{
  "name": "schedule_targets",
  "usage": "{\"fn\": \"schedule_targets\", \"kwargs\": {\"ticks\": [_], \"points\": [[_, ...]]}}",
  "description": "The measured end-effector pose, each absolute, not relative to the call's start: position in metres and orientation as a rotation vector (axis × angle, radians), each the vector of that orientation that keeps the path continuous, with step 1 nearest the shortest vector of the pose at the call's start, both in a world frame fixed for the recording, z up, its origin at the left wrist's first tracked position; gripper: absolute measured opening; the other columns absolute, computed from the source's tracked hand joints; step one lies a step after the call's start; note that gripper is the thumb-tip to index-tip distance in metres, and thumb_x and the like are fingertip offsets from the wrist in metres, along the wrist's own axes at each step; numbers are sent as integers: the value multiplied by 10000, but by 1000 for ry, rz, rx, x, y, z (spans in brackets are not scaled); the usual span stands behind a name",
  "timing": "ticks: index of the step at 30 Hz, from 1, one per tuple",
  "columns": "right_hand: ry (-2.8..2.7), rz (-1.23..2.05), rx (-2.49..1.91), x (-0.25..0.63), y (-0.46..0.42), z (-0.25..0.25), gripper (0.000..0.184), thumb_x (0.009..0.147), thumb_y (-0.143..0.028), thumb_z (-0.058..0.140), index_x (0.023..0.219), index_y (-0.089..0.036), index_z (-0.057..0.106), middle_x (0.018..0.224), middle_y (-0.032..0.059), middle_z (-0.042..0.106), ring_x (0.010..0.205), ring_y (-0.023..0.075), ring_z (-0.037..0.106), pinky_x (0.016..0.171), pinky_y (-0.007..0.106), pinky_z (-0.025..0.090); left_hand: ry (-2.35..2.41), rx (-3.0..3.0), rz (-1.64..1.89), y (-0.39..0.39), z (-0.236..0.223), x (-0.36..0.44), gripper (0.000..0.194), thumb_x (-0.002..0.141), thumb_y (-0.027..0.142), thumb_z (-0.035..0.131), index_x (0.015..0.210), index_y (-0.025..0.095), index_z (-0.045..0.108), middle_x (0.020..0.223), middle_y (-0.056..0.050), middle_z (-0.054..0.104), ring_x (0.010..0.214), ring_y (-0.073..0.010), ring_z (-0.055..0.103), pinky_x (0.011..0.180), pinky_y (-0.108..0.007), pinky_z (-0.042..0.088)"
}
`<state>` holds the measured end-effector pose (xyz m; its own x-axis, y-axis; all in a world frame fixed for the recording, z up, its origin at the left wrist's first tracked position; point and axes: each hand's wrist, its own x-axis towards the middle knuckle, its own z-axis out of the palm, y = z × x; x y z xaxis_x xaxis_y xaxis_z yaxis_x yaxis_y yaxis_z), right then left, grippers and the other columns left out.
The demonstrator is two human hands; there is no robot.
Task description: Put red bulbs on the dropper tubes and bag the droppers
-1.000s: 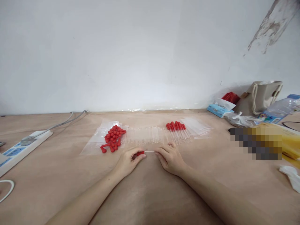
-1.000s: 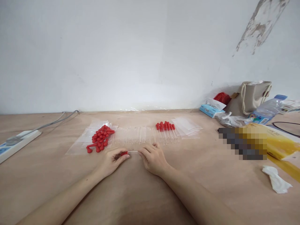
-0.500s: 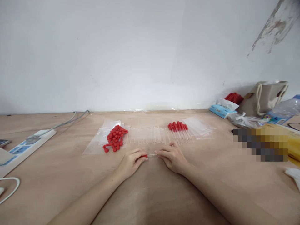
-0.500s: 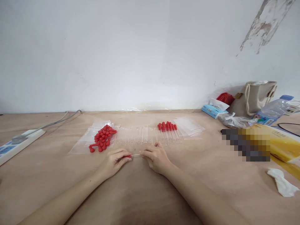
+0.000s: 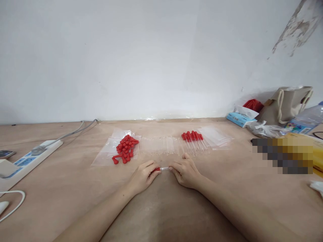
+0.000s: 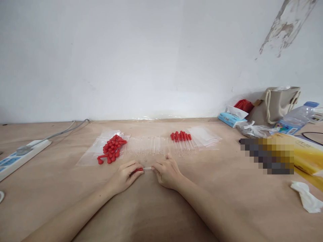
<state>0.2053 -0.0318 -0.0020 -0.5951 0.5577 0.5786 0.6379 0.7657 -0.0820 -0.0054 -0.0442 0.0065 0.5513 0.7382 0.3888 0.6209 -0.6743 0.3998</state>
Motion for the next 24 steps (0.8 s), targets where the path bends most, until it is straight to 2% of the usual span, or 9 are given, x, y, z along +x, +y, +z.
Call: {"fn": "schedule_targets", "kwargs": {"ticks": [11,15,18,21,24], "points": [[-2422,-116,-938,199,-32,-6,262,843,-188,351,634,-161,506,573,-9,585,490,85,411,641,279,188,1058,2650,761,-43,5,-4,200,885,241,374,877,177,564,814,-41,564,728,-138,532,666,-248,429],[-2445,-135,-954,197,-33,-1,262,862,-196,342,673,-166,521,591,-12,592,489,86,417,671,287,207,1065,2609,823,-41,5,-5,171,881,222,388,906,184,553,836,-38,561,746,-135,535,684,-250,435],[-2451,-175,-923,195,-36,5,224,861,-215,369,739,-173,551,671,12,607,600,110,482,682,289,221,1114,2563,922,-40,5,-7,159,870,208,411,960,200,542,892,-40,552,808,-144,537,726,-264,441],[-2440,-211,-937,198,-36,11,203,840,-226,412,714,-171,562,716,33,604,701,133,511,664,284,234,1240,2511,1043,-39,7,-7,273,849,208,442,1121,220,463,1043,-65,513,938,-178,513,816,-318,428],[-2300,-144,-1122,208,-28,16,209,828,-230,424,693,-176,574,697,25,607,666,128,518,660,280,260,1362,2468,1077,-40,9,-8,378,824,221,474,1193,218,390,1099,-80,485,966,-199,497,830,-346,423]]}}
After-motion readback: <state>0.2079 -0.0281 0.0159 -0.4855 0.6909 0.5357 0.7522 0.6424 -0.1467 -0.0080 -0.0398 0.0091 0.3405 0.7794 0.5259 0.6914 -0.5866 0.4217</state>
